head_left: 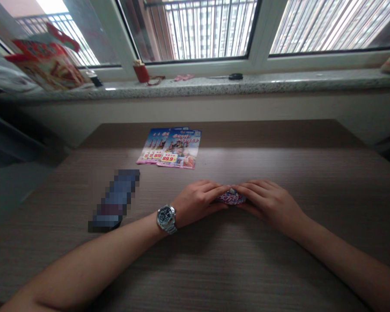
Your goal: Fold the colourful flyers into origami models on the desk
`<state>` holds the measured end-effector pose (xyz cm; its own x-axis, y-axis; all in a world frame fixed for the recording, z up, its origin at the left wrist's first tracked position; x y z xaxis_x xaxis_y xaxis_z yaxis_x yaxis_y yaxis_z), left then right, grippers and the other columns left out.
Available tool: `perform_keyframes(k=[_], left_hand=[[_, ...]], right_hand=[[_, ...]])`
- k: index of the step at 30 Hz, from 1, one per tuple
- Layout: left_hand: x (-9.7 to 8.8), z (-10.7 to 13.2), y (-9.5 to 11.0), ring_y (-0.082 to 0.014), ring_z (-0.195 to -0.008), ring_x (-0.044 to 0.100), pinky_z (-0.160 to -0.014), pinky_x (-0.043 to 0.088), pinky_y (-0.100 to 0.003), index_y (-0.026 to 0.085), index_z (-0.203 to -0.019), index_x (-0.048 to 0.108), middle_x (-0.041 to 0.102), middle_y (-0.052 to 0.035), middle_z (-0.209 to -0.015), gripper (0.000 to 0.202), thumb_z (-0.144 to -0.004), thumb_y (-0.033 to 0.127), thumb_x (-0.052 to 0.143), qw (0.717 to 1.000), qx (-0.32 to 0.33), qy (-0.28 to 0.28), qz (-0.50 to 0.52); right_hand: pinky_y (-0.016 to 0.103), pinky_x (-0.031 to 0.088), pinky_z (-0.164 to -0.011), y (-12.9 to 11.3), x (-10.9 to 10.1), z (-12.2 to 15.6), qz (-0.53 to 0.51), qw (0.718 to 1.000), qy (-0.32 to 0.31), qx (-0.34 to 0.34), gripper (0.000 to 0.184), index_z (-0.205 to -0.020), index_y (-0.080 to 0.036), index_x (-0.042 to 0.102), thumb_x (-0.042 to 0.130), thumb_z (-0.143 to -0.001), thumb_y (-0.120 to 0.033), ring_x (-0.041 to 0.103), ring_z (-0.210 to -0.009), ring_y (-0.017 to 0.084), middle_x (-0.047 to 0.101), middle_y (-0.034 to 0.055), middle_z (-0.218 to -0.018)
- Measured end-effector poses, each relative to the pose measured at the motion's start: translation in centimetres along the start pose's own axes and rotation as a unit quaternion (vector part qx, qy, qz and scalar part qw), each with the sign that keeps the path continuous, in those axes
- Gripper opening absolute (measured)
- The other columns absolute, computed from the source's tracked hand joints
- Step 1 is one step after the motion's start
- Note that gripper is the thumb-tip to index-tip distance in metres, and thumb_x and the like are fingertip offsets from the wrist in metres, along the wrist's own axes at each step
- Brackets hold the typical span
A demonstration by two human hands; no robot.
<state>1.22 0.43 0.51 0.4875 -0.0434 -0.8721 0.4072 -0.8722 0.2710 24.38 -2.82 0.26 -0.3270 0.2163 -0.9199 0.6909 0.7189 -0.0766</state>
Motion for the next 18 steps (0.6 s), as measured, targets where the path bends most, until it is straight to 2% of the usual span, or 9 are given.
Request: perform_keyframes(k=[4, 8, 14, 18], left_hand=[[-0.06, 0.02, -0.04, -0.0197, -0.103, 0.066, -0.092, 0.055, -0.033, 0.018, -0.132, 0.056, 0.07, -0.0073, -0.116, 0.04, -0.098, 0.039, 0.058, 1.0, -0.002, 0.001, 0.008], [-0.26, 0.01, -0.11, -0.0199, -0.104, 0.066, -0.092, 0.055, -0.034, 0.019, -0.133, 0.055, 0.069, -0.0078, -0.116, 0.04, -0.098, 0.038, 0.058, 1.0, -0.007, 0.007, 0.02], [-0.43, -0.07, -0.11, -0.0202, -0.111, 0.063, -0.098, 0.054, -0.036, 0.021, -0.136, 0.052, 0.066, -0.0079, -0.123, 0.043, -0.097, 0.037, 0.059, 0.999, -0.002, 0.026, 0.033], [-0.64, -0.2, -0.21, -0.0228, -0.129, 0.053, -0.109, 0.048, -0.041, 0.022, -0.148, 0.038, 0.054, -0.0113, -0.141, 0.059, -0.095, 0.036, 0.062, 0.998, -0.023, 0.049, 0.033]], right_hand=[[0.042, 0.051, -0.089, 0.08, -0.06, 0.09, -0.011, 1.0, -0.01, 0.01, 0.04, -0.132, -0.018, 0.056, 0.061, -0.096, -0.033, 0.066, -0.103, 0.027, 0.072, 0.0106, -0.116], [0.041, 0.053, -0.088, 0.21, -0.36, 0.23, -0.072, 0.997, 0.008, 0.031, 0.046, -0.136, -0.02, 0.052, 0.063, -0.094, -0.035, 0.066, -0.103, 0.026, 0.07, 0.0115, -0.118], [0.037, 0.053, -0.089, 0.18, -0.48, 0.16, -0.129, 0.99, 0.037, 0.037, 0.031, -0.127, -0.023, 0.056, 0.06, -0.096, -0.025, 0.066, -0.103, 0.022, 0.07, 0.0097, -0.114], [0.037, 0.053, -0.089, 0.59, -0.51, 0.3, -0.122, 0.99, 0.045, 0.061, 0.029, -0.125, -0.022, 0.057, 0.06, -0.096, -0.025, 0.066, -0.103, 0.023, 0.069, 0.0102, -0.115]])
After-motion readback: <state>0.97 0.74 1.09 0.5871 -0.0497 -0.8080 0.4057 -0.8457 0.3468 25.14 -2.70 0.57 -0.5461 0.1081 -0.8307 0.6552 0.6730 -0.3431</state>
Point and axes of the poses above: each hand's wrist, its own z-axis away from the middle knuckle, its own x-axis out of the palm, y = z × x, the point moved 2 cm from there along -z, towards the middle knuckle
